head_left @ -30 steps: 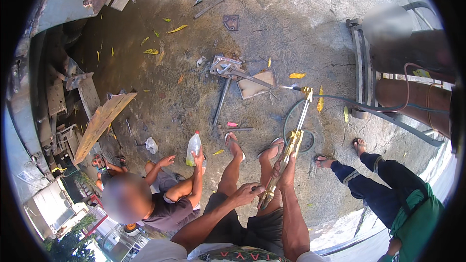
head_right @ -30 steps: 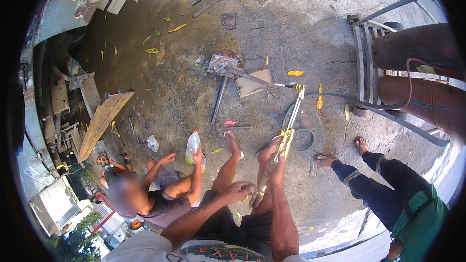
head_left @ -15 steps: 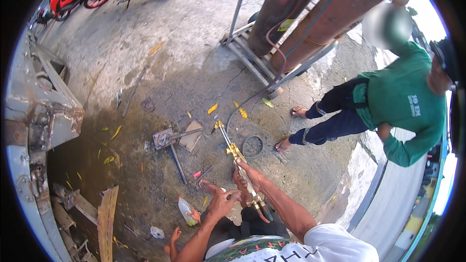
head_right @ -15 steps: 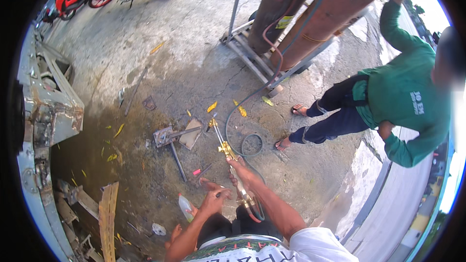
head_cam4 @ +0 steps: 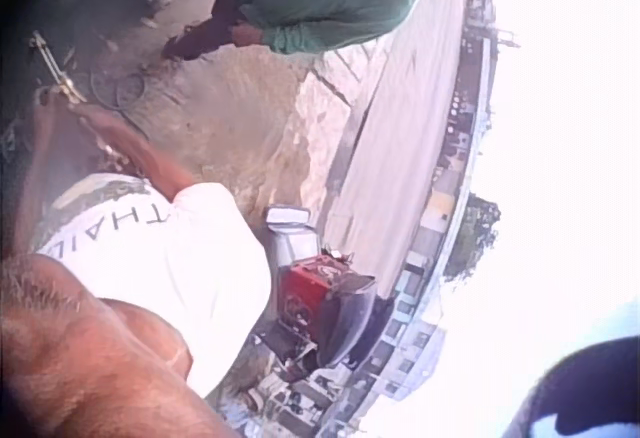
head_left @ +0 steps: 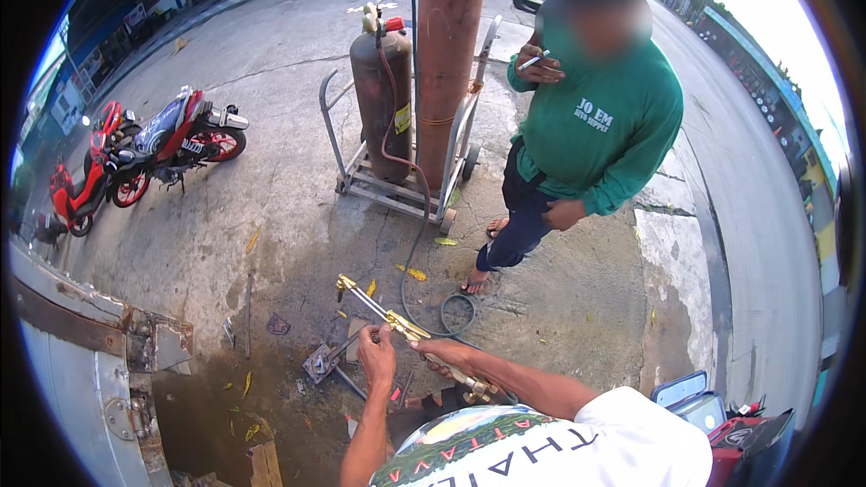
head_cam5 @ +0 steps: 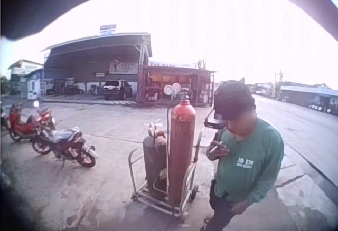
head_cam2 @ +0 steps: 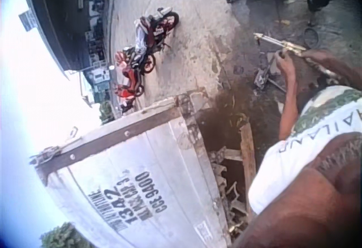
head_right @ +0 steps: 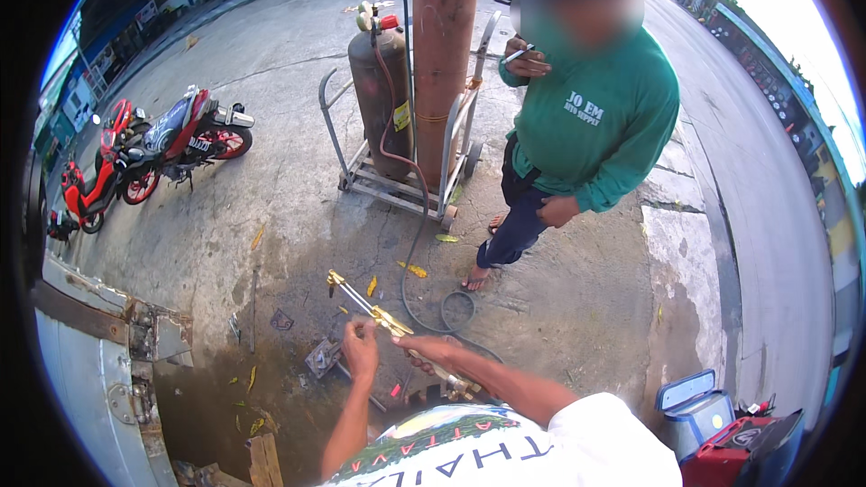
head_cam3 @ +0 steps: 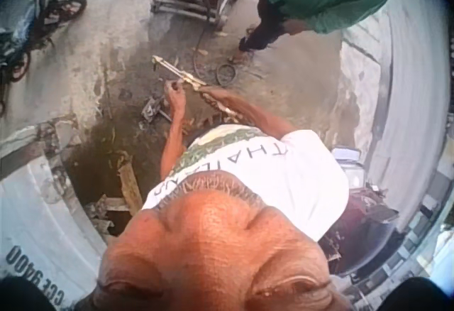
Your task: The person uses a welding torch to heat and cut a metal plate on the ground. They ignite the torch, apply the flame to the metal, and then cool the heated area with water.
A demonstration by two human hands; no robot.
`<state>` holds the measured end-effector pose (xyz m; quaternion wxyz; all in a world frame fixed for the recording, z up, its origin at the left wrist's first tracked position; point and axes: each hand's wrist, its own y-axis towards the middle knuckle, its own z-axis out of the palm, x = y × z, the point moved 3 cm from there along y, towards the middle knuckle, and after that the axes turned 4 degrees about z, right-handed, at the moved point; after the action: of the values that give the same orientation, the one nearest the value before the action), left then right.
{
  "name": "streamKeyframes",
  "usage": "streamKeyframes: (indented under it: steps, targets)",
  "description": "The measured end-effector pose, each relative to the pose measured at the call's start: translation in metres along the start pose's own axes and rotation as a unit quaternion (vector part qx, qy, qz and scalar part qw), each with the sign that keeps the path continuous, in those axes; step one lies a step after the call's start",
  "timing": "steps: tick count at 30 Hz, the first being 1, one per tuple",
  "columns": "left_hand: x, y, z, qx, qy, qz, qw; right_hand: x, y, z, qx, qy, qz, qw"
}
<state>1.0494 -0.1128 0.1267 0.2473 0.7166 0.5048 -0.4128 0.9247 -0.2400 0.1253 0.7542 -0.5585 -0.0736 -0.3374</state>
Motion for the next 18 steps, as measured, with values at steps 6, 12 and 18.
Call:
streamKeyframes:
  steps: [6, 12, 18]
  targets:
    - [0.002, -0.027, -0.031, -0.048, 0.011, 0.038, 0.998, -0.01, 0.006, 0.016, 0.031, -0.085, -0.027, 0.996]
    - [0.013, -0.079, -0.037, -0.069, 0.011, 0.034, 0.997, -0.028, 0.012, 0.019, 0.04, -0.226, -0.015, 0.973]
    - [0.064, -0.117, -0.025, -0.107, 0.095, 0.049, 0.988, -0.019, 0.014, 0.015, 0.149, -0.332, 0.0, 0.932]
